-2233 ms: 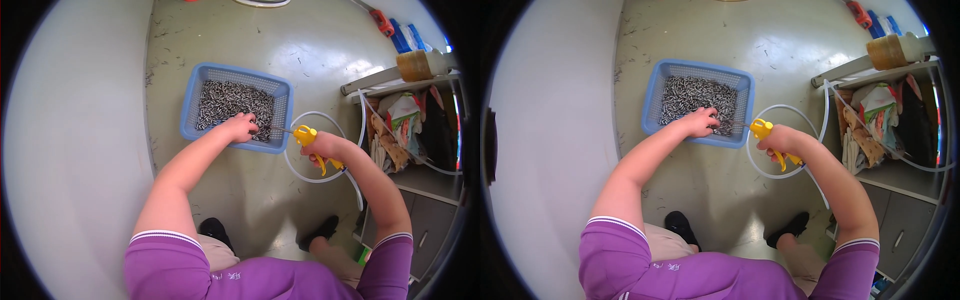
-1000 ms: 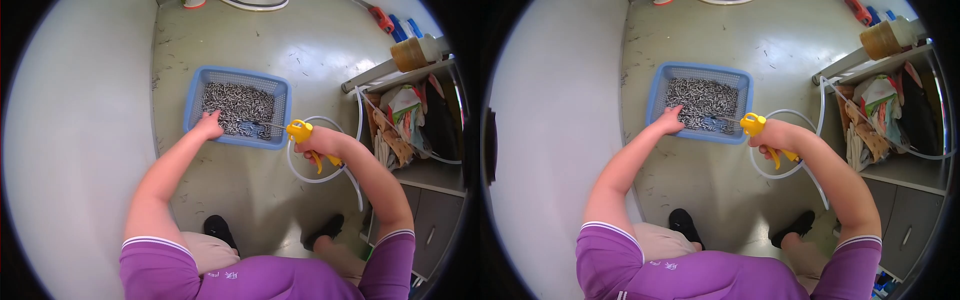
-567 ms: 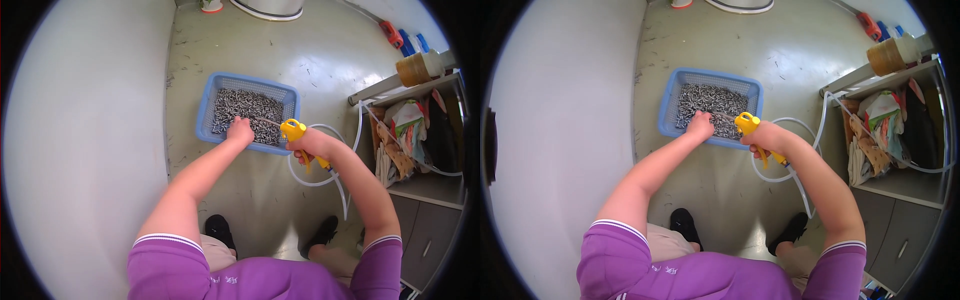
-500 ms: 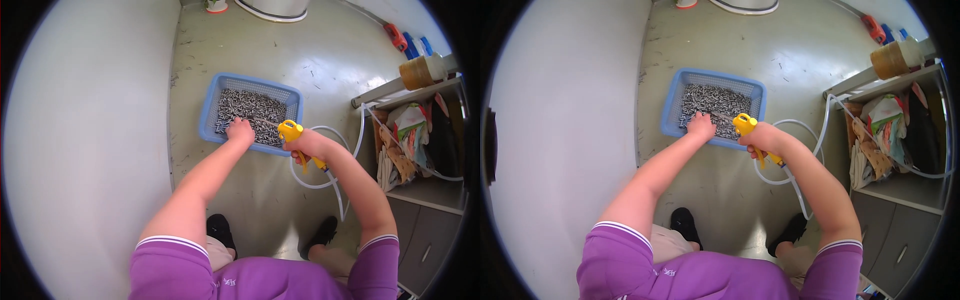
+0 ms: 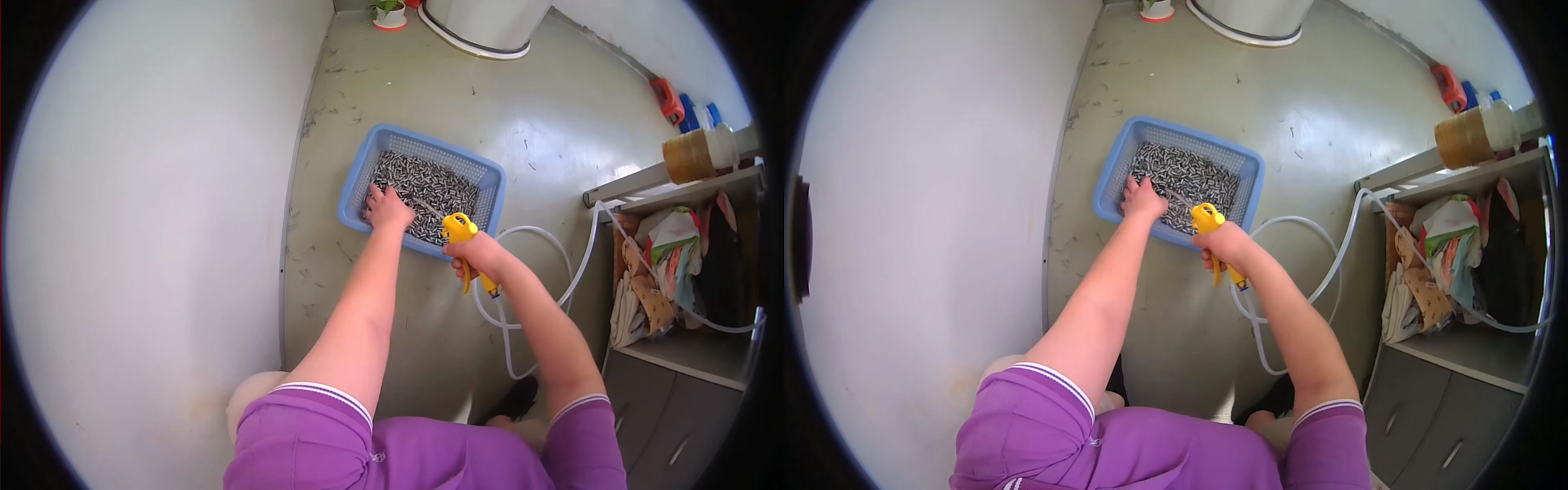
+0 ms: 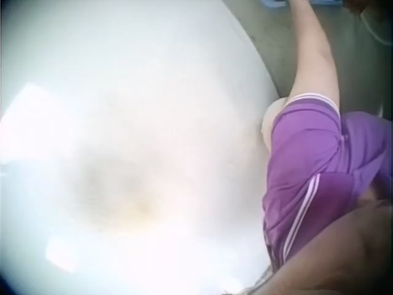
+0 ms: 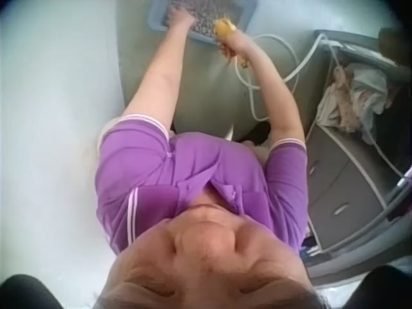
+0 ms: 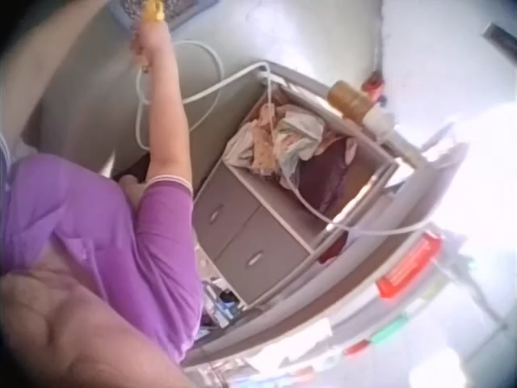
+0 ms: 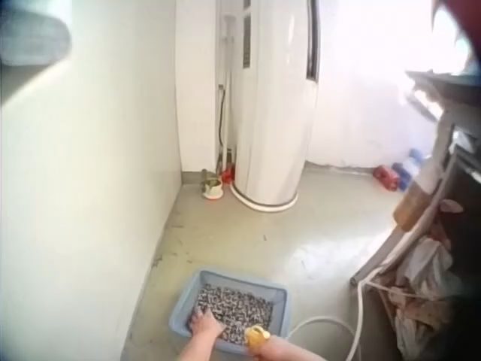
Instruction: Cleaning and blowing off debris from small metal parts in a basket using an air gun.
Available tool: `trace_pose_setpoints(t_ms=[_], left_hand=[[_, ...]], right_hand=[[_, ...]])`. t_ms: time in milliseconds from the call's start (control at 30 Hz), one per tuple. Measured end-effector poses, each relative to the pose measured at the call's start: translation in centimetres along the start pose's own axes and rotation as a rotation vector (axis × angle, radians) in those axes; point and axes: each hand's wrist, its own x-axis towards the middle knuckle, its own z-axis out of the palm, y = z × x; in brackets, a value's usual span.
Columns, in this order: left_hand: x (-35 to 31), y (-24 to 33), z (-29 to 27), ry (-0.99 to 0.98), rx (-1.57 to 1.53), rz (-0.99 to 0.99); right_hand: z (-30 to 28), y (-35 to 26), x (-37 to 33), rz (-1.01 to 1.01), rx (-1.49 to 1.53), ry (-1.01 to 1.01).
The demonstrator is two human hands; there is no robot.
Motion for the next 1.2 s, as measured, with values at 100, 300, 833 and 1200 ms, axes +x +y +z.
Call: trace_pose_setpoints(t_ms=[100,300,833,1200], left_hand=[[2.0,-1.2,0.3,0.042,-0.288,0.023],[4.8,-3.6,1.4,0.065,-0.351,0.22],[0.6,0.3,-0.2,0.612,-0.339,0.21],[-0.4,2.2,0.9,0.066,0.12,0.025]], right_hand=[[0.5,0.3,-0.5,-0.002,0.028,-0.015],[0.8,0.0,-1.4,-0.025,0.163,-0.063],[1.4,-1.9,-2.5,-0.145,0.26,-0.135],[-0.7,0.4,-2.3,-0.053,0.277,-0.02]])
